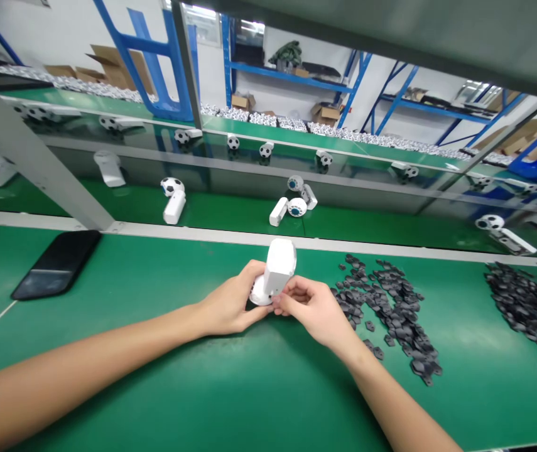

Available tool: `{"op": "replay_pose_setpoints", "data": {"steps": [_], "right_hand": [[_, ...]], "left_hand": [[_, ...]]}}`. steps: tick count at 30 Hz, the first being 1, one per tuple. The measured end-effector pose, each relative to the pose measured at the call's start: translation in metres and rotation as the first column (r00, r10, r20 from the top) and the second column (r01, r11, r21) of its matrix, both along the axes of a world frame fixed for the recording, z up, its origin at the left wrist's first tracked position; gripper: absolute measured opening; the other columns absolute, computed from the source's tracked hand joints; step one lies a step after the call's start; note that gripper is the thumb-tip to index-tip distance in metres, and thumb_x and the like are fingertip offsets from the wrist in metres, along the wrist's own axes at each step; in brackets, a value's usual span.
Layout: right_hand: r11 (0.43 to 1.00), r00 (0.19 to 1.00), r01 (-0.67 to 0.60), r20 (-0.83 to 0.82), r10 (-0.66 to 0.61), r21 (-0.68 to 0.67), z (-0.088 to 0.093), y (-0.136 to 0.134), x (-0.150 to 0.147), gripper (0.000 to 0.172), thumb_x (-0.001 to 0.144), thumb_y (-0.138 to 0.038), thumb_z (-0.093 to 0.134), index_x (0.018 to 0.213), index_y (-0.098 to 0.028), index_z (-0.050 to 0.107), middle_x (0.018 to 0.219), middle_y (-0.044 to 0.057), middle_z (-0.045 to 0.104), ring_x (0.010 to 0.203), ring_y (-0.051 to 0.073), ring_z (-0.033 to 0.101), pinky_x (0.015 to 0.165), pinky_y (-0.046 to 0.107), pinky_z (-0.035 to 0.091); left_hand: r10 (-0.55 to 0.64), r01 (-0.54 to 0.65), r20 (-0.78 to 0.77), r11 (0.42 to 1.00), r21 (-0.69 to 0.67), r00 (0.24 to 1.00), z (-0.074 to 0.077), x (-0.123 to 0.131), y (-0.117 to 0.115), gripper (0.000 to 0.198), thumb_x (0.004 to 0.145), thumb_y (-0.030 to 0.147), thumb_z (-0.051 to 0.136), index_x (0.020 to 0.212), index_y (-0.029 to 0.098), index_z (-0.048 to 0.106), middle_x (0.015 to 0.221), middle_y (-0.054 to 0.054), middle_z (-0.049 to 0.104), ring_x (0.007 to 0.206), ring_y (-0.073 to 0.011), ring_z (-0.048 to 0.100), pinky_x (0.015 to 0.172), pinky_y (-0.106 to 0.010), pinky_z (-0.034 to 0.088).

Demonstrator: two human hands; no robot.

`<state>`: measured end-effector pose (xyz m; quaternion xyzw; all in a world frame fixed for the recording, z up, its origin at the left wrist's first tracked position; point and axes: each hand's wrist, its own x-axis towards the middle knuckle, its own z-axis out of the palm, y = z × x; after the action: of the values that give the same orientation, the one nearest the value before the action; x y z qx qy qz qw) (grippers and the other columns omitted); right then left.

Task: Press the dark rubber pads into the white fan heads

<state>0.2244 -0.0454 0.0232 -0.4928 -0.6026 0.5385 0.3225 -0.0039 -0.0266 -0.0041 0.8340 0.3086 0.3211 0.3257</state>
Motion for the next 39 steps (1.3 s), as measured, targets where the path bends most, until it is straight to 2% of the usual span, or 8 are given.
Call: {"op": "replay_pose_setpoints", "data": {"steps": [7, 18, 26, 29, 32, 35, 37, 39], "right_hand": [[0.997, 0.999, 0.032, 0.017, -0.031, -0.069, 0.0, 0.0, -0.001, 0.029, 0.085, -0.044, 0.083, 0.096, -0.017, 0.077, 0.084, 0.007, 0.08, 0.078, 0.022, 0.077, 0.075, 0.033, 0.063], [0.993, 0.995, -0.019, 0.098, 0.03, -0.12, -0.002, 0.003, 0.005, 0.033, 0.086, -0.048, 0.082, 0.09, -0.016, 0.079, 0.077, 0.007, 0.079, 0.073, 0.021, 0.075, 0.07, 0.031, 0.061], [0.988, 0.986, 0.039, 0.164, -0.014, -0.149, -0.012, 0.01, 0.013, 0.035, 0.08, -0.049, 0.086, 0.086, -0.015, 0.079, 0.076, 0.008, 0.079, 0.069, 0.021, 0.073, 0.067, 0.032, 0.06], [0.993, 0.991, 0.06, 0.126, -0.047, -0.102, -0.012, 0.012, 0.009, 0.031, 0.08, -0.046, 0.086, 0.087, -0.017, 0.076, 0.076, 0.005, 0.078, 0.069, 0.021, 0.073, 0.068, 0.032, 0.061], [0.999, 0.994, 0.05, 0.092, -0.051, 0.013, -0.01, 0.012, -0.001, 0.029, 0.083, -0.045, 0.083, 0.083, -0.02, 0.069, 0.079, 0.003, 0.077, 0.073, 0.021, 0.073, 0.07, 0.032, 0.06], [0.981, 0.99, -0.02, 0.139, -0.007, 0.191, -0.007, 0.007, -0.011, 0.028, 0.097, -0.049, 0.067, 0.085, -0.023, 0.065, 0.081, 0.002, 0.075, 0.076, 0.021, 0.071, 0.072, 0.032, 0.058], [0.956, 0.982, -0.099, 0.183, 0.049, 0.277, -0.007, 0.004, -0.013, 0.033, 0.106, -0.049, 0.05, 0.091, -0.024, 0.066, 0.086, 0.003, 0.075, 0.082, 0.022, 0.071, 0.077, 0.034, 0.057], [0.935, 0.973, -0.151, 0.216, 0.083, 0.32, -0.008, 0.003, -0.01, 0.036, 0.109, -0.047, 0.041, 0.1, -0.026, 0.069, 0.095, 0.004, 0.077, 0.09, 0.024, 0.072, 0.084, 0.035, 0.056]], "left_hand": [[0.017, -0.019, -0.055, 0.999, -0.035, 0.998, 0.001, 0.002, 0.001, 0.059, 0.093, 0.032, 0.068, 0.142, 0.024, 0.036, 0.132, -0.012, 0.054, 0.099, -0.0259, 0.067, 0.077, -0.038, 0.054], [-0.037, 0.035, -0.062, 0.998, -0.044, 0.997, -0.001, 0.003, 0.003, 0.06, 0.094, 0.033, 0.068, 0.145, 0.025, 0.037, 0.135, -0.014, 0.052, 0.111, -0.0299, 0.064, 0.091, -0.044, 0.055], [-0.058, 0.054, -0.135, 0.998, -0.033, 0.989, -0.001, 0.007, 0.005, 0.062, 0.094, 0.033, 0.067, 0.149, 0.022, 0.038, 0.134, -0.016, 0.051, 0.1, -0.0285, 0.065, 0.087, -0.043, 0.056], [-0.034, 0.029, -0.102, 0.998, -0.046, 0.994, -0.002, 0.007, 0.006, 0.06, 0.094, 0.032, 0.067, 0.146, 0.021, 0.04, 0.134, -0.016, 0.051, 0.105, -0.03, 0.063, 0.091, -0.045, 0.054], [0.003, -0.004, -0.018, 0.995, -0.096, 1.0, -0.002, 0.006, 0.009, 0.055, 0.092, 0.033, 0.068, 0.141, 0.021, 0.046, 0.129, -0.014, 0.055, 0.108, -0.0299, 0.061, 0.096, -0.046, 0.052], [0.029, 0.002, 0.125, 0.972, -0.235, 0.992, 0.0, 0.005, 0.011, 0.047, 0.09, 0.039, 0.071, 0.13, 0.021, 0.055, 0.116, -0.009, 0.063, 0.101, -0.0254, 0.062, 0.091, -0.039, 0.053], [0.108, -0.028, 0.216, 0.939, -0.342, 0.97, -0.001, 0.005, 0.013, 0.041, 0.091, 0.045, 0.07, 0.122, 0.019, 0.06, 0.106, -0.006, 0.066, 0.092, -0.0217, 0.062, 0.084, -0.034, 0.053], [0.236, -0.117, 0.244, 0.9, -0.419, 0.941, -0.003, 0.003, 0.018, 0.04, 0.09, 0.049, 0.069, 0.116, 0.019, 0.064, 0.099, -0.005, 0.068, 0.084, -0.0193, 0.062, 0.077, -0.031, 0.053]]}}
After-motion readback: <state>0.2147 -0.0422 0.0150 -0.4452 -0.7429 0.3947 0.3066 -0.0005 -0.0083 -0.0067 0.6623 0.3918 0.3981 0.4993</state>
